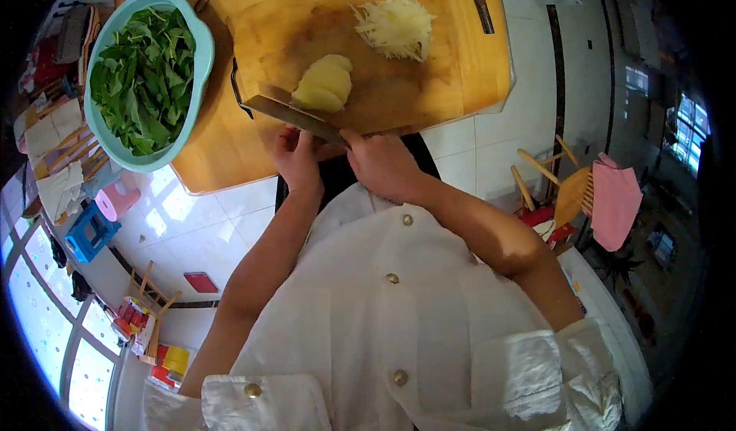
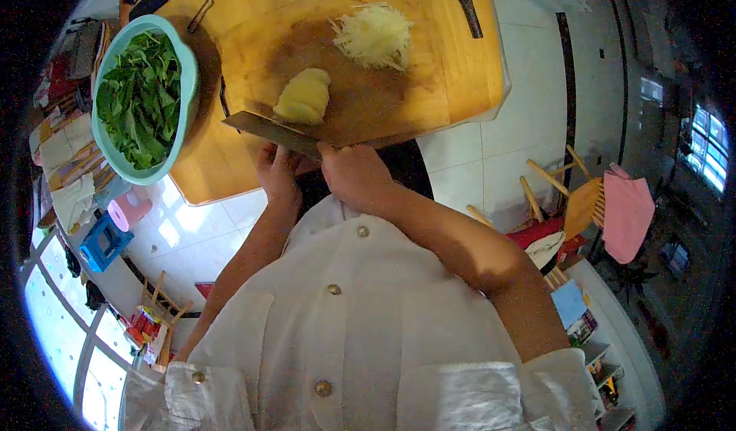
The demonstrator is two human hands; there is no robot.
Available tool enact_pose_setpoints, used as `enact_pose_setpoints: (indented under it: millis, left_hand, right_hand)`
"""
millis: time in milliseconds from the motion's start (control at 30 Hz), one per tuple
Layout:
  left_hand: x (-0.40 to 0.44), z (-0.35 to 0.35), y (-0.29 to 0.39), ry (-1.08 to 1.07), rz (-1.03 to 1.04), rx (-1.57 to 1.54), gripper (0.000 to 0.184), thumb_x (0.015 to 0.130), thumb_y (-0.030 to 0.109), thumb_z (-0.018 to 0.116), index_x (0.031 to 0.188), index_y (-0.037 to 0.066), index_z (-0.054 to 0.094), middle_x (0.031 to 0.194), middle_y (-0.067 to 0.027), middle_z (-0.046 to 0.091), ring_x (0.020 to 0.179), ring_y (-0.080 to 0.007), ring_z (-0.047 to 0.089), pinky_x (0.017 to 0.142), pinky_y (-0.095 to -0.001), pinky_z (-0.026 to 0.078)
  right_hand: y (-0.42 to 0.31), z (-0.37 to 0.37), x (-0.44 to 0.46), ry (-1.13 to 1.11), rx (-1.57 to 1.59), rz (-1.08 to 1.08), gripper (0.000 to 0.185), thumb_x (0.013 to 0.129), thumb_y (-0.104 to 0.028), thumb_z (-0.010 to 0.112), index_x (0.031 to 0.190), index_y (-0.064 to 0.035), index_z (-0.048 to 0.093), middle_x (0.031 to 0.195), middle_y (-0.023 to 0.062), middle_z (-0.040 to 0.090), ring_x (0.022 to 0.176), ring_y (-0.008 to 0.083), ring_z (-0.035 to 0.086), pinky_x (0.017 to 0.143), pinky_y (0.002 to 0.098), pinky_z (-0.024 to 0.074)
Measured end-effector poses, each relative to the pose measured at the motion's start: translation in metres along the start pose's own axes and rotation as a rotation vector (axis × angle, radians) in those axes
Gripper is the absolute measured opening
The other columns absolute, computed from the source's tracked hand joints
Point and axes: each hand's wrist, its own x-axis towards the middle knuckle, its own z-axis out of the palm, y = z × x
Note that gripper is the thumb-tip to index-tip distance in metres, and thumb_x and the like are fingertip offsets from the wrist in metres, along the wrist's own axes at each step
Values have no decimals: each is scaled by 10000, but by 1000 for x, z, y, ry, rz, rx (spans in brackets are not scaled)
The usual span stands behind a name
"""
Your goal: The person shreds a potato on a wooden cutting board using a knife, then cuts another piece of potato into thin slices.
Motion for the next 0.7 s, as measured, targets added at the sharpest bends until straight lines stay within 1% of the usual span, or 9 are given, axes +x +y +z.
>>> enact_pose_setpoints:
  millis: [33, 67, 133, 200, 267, 333, 400, 500, 700]
  left_hand:
    - [-1, 0, 1, 0, 0, 0, 266, 892, 171, 628, 1085, 13, 536, 962, -80, 626, 790, -173, 631, 684, -302, 535]
    - [-2, 0, 1, -1, -6, -13, 266, 892, 174, 629, 1082, 13, 537, 947, -78, 627, 777, -175, 630, 680, -299, 532]
    - [-3, 3, 4, -7, -10, -28, 267, 892, 178, 631, 1079, 12, 537, 933, -77, 627, 765, -176, 629, 677, -296, 530]
    - [-6, 6, 8, 56, -25, -41, 214, 853, 138, 670, 1006, 38, 559, 928, -54, 618, 797, -145, 617, 713, -277, 524]
    - [-12, 8, 17, 39, -38, -11, 211, 846, 131, 665, 1004, 38, 563, 923, -52, 621, 772, -137, 615, 689, -268, 518]
    - [-14, 9, 19, 18, -48, 14, 208, 839, 124, 661, 1003, 38, 566, 918, -49, 623, 746, -129, 613, 665, -258, 512]
    - [-16, 12, 20, -4, 91, -45, 194, 825, 99, 649, 990, 34, 572, 906, -41, 627, 713, -110, 601, 618, -235, 485]
    - [-21, 18, 25, 39, 126, -67, 191, 820, 86, 650, 988, 32, 577, 911, -37, 631, 706, -96, 590, 595, -223, 462]
    - [-17, 12, 21, 22, 50, -25, 226, 811, 81, 649, 1016, 25, 571, 927, -47, 638, 736, -126, 616, 620, -251, 501]
  right_hand:
    - [2, 3, -1, 42, -38, -33, 200, 838, -152, 526, 955, 0, 582, 708, 211, 657, 659, 368, 663, 630, 485, 532]
    - [3, 5, -2, 42, -38, -33, 200, 838, -152, 526, 955, 0, 582, 708, 211, 657, 659, 368, 663, 630, 485, 532]
    - [2, 4, 0, -2, -9, -17, 369, 848, -123, 532, 1200, -13, 524, 733, 209, 638, 680, 394, 618, 667, 491, 491]
    - [-6, -8, -9, -36, -25, 25, 383, 839, -129, 539, 1204, -13, 530, 691, 199, 632, 633, 387, 609, 633, 481, 491]
    - [-18, -28, -25, -72, -45, 67, 398, 831, -136, 547, 1209, -14, 536, 649, 188, 625, 586, 381, 600, 599, 472, 492]
    - [-28, -48, -42, -217, -103, 103, 329, 835, -175, 514, 1091, 30, 526, 688, 228, 652, 650, 375, 665, 619, 482, 526]
    - [-29, -53, -51, -234, -102, 113, 359, 831, -180, 515, 1117, 37, 510, 692, 233, 651, 658, 384, 664, 631, 485, 522]
    - [-28, -51, -54, -242, -91, 122, 405, 821, -181, 521, 1153, 49, 488, 697, 244, 650, 675, 402, 662, 657, 492, 517]
    - [-26, -44, -53, -230, -82, 143, 412, 798, -166, 534, 1139, 62, 490, 730, 262, 652, 687, 409, 662, 653, 491, 521]
